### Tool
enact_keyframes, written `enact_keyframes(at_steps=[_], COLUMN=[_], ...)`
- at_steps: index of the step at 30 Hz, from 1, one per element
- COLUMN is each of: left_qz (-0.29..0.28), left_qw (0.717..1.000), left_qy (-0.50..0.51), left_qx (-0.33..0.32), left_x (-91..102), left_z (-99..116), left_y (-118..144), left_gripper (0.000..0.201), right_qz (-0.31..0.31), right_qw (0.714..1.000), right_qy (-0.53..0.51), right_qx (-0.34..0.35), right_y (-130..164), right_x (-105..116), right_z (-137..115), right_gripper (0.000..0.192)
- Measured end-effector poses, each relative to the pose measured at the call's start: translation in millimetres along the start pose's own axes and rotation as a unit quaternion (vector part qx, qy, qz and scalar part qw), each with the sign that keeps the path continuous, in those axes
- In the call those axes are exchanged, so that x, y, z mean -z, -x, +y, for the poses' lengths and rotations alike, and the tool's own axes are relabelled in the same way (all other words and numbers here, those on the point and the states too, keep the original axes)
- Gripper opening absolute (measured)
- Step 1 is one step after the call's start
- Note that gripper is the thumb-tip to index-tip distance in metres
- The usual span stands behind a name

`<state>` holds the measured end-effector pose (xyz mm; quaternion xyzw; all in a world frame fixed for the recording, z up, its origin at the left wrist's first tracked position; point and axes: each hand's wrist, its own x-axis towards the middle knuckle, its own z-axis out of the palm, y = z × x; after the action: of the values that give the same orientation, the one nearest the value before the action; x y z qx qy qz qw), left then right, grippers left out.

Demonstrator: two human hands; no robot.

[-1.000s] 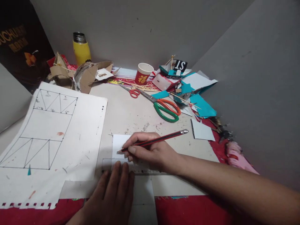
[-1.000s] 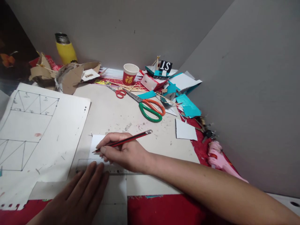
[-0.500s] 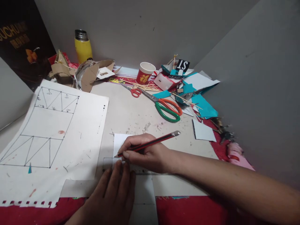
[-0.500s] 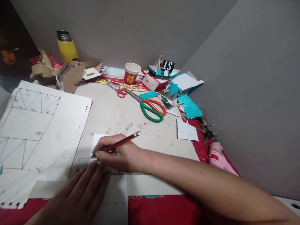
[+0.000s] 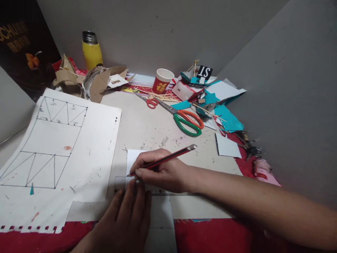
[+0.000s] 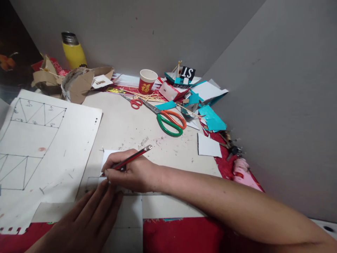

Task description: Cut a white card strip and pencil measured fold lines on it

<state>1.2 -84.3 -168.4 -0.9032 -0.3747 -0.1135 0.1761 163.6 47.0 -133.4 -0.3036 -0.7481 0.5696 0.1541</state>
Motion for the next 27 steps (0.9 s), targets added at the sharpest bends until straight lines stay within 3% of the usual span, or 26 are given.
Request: enact_keyframes(at_steps=[11,18,27], left_qz=[-0.001,-0.003,-0.009], left_qw=[1.000,1.000,0.999], left_qy=[0.011,-0.001,0.023], left_qx=[0.000,-0.008,0.023], left_x=[1.3,-0.6,1.0], left_z=[-0.7,-1.5,2.6], left_y=[-1.4,-0.7,-0.4], left_gripper=[0.039,0.040,0.040], right_qz=[-0.008,0.007,0.000], right_qw=[0.999,0.999,0.999], right_qy=[0.021,-0.024,0.031], right_qx=[-0.023,-0.034,-0.017], right_y=[-7.5,-4.8,-5.0], right_x=[-1.1,-0.6,1.0], right_z=[-6.1,-4.4,-7.5], right_gripper=[0.013,0.012,0.012])
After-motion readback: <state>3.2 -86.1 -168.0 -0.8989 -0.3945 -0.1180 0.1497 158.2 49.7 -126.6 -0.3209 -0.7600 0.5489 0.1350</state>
